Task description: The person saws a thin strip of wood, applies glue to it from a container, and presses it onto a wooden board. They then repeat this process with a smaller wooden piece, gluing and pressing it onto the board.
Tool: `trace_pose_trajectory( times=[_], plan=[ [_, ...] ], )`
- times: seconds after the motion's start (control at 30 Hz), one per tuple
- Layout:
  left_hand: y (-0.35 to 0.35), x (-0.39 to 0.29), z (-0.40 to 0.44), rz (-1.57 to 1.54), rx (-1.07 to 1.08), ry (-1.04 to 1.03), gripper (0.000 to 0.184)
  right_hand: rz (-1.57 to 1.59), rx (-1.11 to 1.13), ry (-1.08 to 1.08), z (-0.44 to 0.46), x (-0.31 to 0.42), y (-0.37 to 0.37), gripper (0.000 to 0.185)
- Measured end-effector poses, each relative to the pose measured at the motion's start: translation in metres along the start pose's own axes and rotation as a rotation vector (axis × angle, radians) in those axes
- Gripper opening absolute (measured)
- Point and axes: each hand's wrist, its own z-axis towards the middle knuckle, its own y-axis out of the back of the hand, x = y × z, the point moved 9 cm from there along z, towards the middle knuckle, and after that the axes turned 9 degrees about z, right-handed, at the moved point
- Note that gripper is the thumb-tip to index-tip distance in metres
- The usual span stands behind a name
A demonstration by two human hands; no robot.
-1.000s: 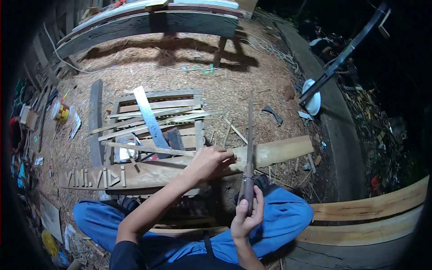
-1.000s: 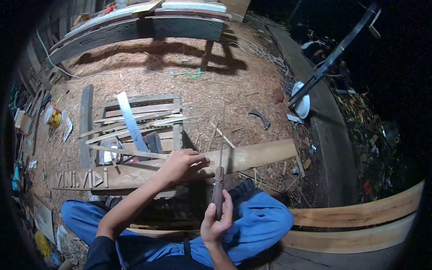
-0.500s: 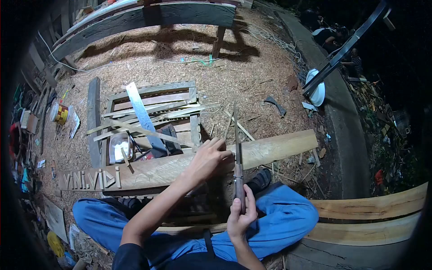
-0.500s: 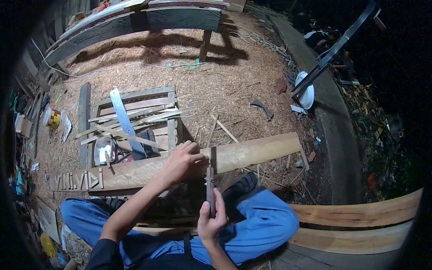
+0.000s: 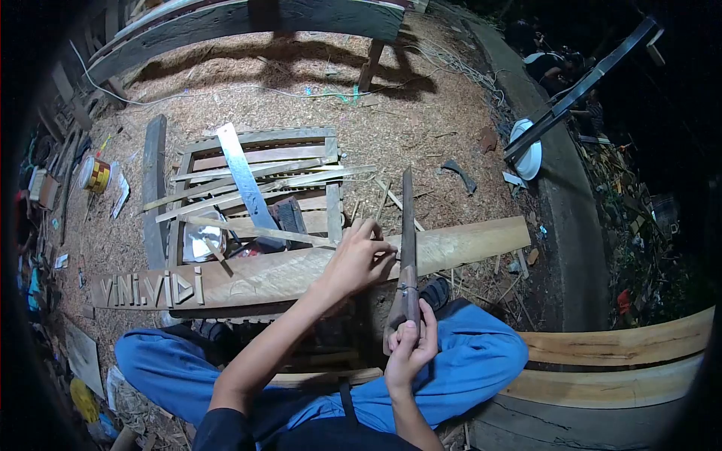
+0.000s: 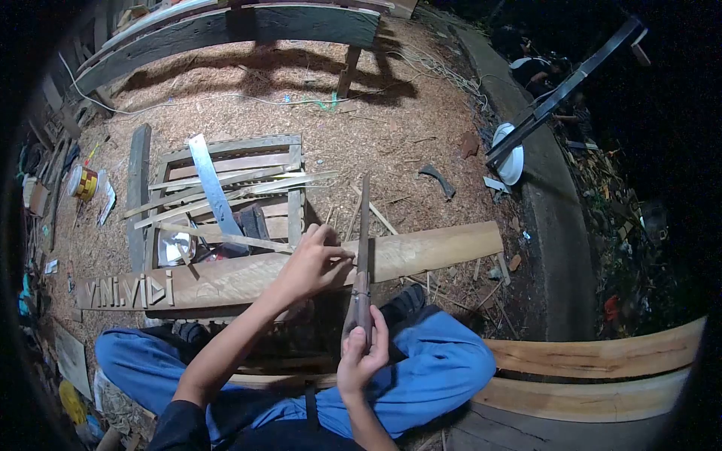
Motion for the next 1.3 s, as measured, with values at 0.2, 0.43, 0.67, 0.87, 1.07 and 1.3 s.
trace_pose_trajectory(
  times=[0.2, 0.43, 0.67, 0.87, 1.07, 1.3],
  plan=[
    [-0.007, 0.016, 0.007, 0.056, -0.024, 0.155, 0.019, 0.070, -0.040, -0.004, 0.004, -0.005, 0.008, 0.037],
    [-0.012, 0.018, 0.011, 0.039, 0.092, 0.259, 0.021, -0.312, 0.075, 0.195, -0.002, 0.013, -0.012, 0.039],
    [-0.022, 0.034, 0.015, 0.014, 0.150, 0.312, 0.022, -0.388, 0.118, 0.174, -0.009, 0.002, -0.005, 0.042],
    [-0.024, 0.030, 0.016, 0.036, 0.209, 0.316, 0.022, -0.119, 0.047, 0.084, 0.000, -0.006, -0.001, 0.038],
    [-0.022, 0.030, 0.017, 0.057, 0.177, 0.312, 0.022, -0.338, 0.123, 0.235, -0.004, -0.001, -0.006, 0.036],
    [-0.025, 0.032, 0.017, 0.038, 0.183, 0.312, 0.022, -0.245, 0.113, 0.130, 0.000, -0.007, -0.004, 0.036]
  ],
)
